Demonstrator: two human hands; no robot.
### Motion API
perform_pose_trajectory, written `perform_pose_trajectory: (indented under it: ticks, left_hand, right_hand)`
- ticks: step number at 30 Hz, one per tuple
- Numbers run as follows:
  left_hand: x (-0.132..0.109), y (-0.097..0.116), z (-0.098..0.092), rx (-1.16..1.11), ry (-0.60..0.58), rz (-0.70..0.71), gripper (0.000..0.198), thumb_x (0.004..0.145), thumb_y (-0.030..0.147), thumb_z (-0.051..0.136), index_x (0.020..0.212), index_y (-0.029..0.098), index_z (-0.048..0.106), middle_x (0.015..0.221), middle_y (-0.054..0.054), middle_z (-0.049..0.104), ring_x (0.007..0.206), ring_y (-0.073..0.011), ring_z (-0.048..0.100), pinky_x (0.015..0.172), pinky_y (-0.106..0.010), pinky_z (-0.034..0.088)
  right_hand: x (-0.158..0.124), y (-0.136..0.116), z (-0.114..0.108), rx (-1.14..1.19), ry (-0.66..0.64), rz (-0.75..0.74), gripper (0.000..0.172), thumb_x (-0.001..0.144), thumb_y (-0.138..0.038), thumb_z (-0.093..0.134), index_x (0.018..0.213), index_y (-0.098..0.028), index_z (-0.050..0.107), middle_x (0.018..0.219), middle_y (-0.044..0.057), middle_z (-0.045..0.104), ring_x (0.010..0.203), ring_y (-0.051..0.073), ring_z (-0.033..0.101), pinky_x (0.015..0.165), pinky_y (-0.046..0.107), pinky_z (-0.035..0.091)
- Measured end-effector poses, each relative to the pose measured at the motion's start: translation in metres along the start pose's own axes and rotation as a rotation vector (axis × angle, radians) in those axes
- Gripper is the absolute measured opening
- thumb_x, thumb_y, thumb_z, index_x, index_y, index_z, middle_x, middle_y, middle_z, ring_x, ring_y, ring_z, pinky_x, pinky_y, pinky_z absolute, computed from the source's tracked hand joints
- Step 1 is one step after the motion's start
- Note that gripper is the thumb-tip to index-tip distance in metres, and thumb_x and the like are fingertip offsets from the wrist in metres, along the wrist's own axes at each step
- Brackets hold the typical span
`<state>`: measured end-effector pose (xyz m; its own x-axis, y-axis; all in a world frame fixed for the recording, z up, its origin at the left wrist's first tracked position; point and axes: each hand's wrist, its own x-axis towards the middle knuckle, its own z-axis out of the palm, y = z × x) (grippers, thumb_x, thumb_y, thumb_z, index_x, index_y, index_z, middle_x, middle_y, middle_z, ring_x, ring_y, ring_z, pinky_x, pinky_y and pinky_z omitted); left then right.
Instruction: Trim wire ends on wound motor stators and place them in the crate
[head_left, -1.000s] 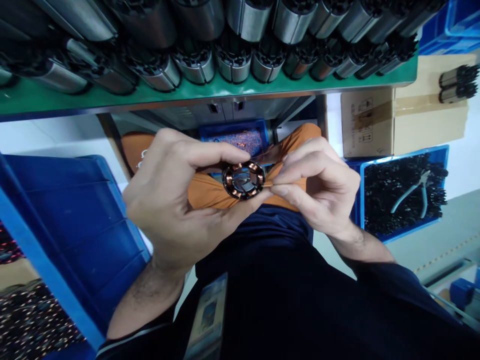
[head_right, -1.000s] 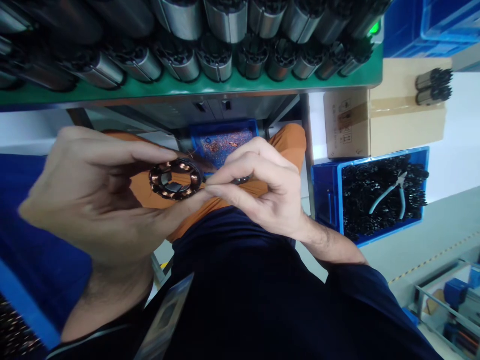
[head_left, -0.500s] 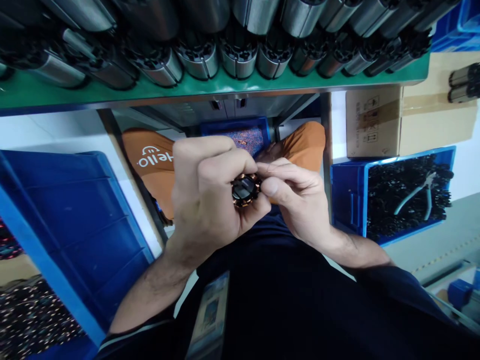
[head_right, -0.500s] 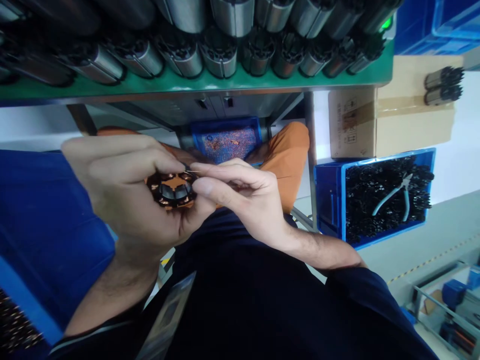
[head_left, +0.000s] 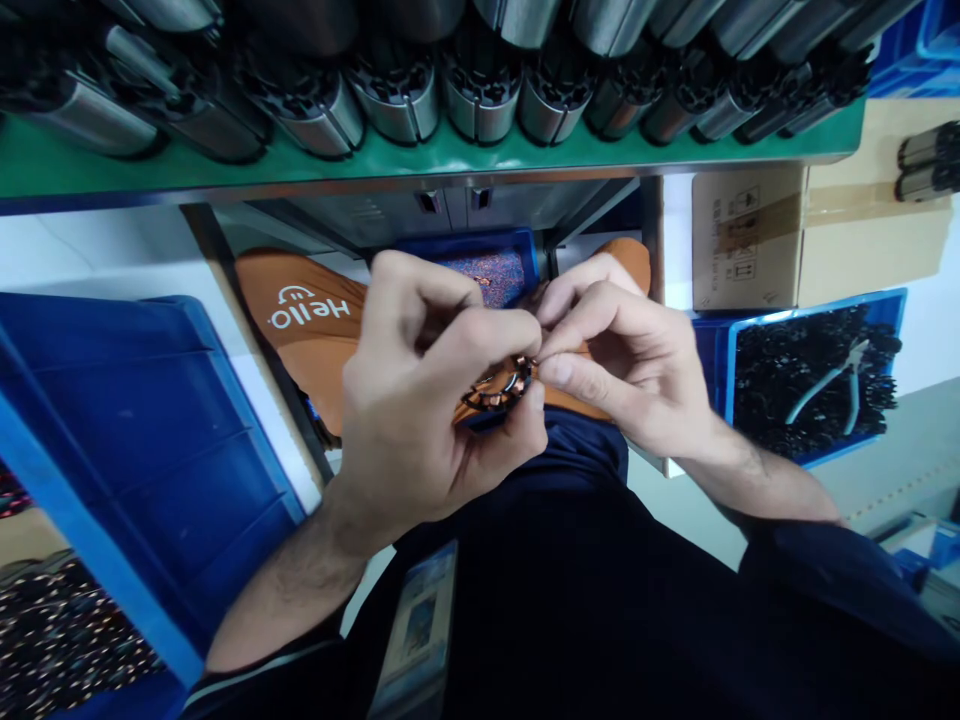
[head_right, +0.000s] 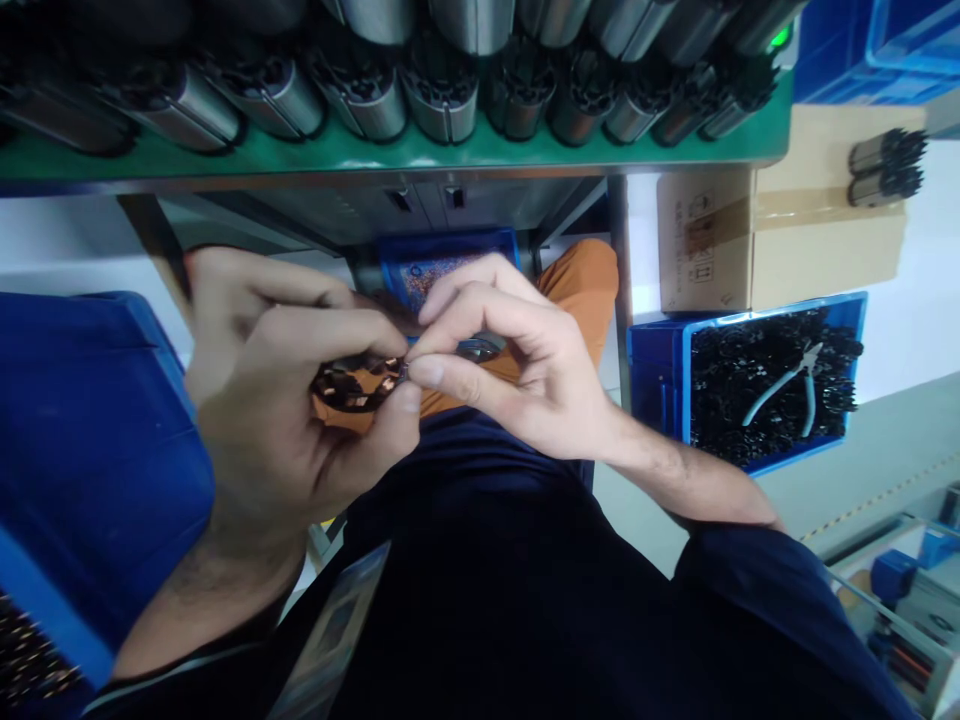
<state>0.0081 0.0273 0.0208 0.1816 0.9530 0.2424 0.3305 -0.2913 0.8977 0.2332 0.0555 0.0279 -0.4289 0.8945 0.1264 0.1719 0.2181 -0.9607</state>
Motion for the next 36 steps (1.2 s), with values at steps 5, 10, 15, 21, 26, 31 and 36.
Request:
perform_pose_trajectory:
  ticks: [5,10,15,21,26,31,36]
  left_hand:
    - [0.000,-0.034,0.008,-1.060,-0.591,-0.680,0.049,0.110,0.076,0.053,0.113,0.029,0.068,0.071,0.000,0.074,0.034,-0.0158,0.048,0.032,-0.031,0.036]
    - [-0.021,-0.035,0.019,-0.164,0.032,-0.184,0.063,0.087,0.066,0.099,0.129,0.030,0.069,0.089,0.001,0.077,0.064,-0.0159,0.070,0.052,-0.029,0.049]
    - [-0.020,-0.010,0.022,0.413,0.045,0.445,0.040,0.092,0.022,0.098,0.125,0.023,0.076,0.116,-0.005,0.085,0.092,-0.0201,0.082,0.077,-0.033,0.062]
    - [-0.002,-0.005,0.009,-0.322,-0.420,-0.105,0.014,0.103,0.021,0.074,0.116,0.026,0.076,0.102,0.005,0.081,0.087,-0.0120,0.078,0.081,-0.023,0.063]
    - [-0.003,0.001,-0.002,-0.182,-0.299,-0.043,0.038,0.098,0.040,0.096,0.130,0.031,0.079,0.125,0.006,0.086,0.113,-0.0140,0.083,0.102,-0.024,0.066]
    - [-0.011,0.007,0.000,0.129,-0.113,0.144,0.034,0.103,0.018,0.087,0.128,0.039,0.081,0.148,0.008,0.079,0.126,-0.0187,0.082,0.112,-0.033,0.071]
    - [-0.021,0.009,-0.001,0.277,0.008,0.308,0.035,0.102,0.022,0.090,0.132,0.037,0.082,0.156,0.012,0.075,0.124,-0.0178,0.082,0.121,-0.039,0.072]
  right_hand:
    - [0.000,-0.011,-0.027,-0.244,-0.228,-0.118,0.008,0.104,-0.026,0.082,0.110,-0.029,0.077,0.151,0.007,0.075,0.140,0.029,0.073,0.120,0.049,0.063]
    - [-0.022,0.006,-0.023,0.269,-0.165,0.463,0.035,0.109,-0.052,0.079,0.104,-0.021,0.065,0.128,0.012,0.081,0.113,0.022,0.081,0.104,0.040,0.069]
    - [-0.025,0.007,-0.020,0.252,-0.228,0.475,0.034,0.111,-0.053,0.074,0.099,-0.022,0.066,0.126,0.012,0.080,0.115,0.022,0.079,0.107,0.042,0.068]
    - [-0.004,-0.011,-0.056,-0.357,-0.336,-0.253,0.009,0.101,-0.041,0.088,0.108,-0.036,0.084,0.125,0.000,0.083,0.112,0.023,0.080,0.108,0.042,0.068]
    - [0.003,-0.020,-0.076,-0.141,-0.318,-0.060,0.026,0.103,-0.050,0.087,0.112,-0.025,0.085,0.127,0.008,0.085,0.124,0.026,0.080,0.109,0.042,0.066]
    - [0.000,-0.012,-0.059,0.376,-0.466,0.589,0.037,0.098,-0.052,0.092,0.104,-0.016,0.084,0.095,0.006,0.084,0.076,0.014,0.078,0.071,0.025,0.064]
    - [0.002,-0.008,-0.048,0.561,-0.492,0.811,0.041,0.090,-0.053,0.099,0.100,-0.015,0.084,0.076,0.000,0.078,0.055,0.008,0.066,0.051,0.017,0.052]
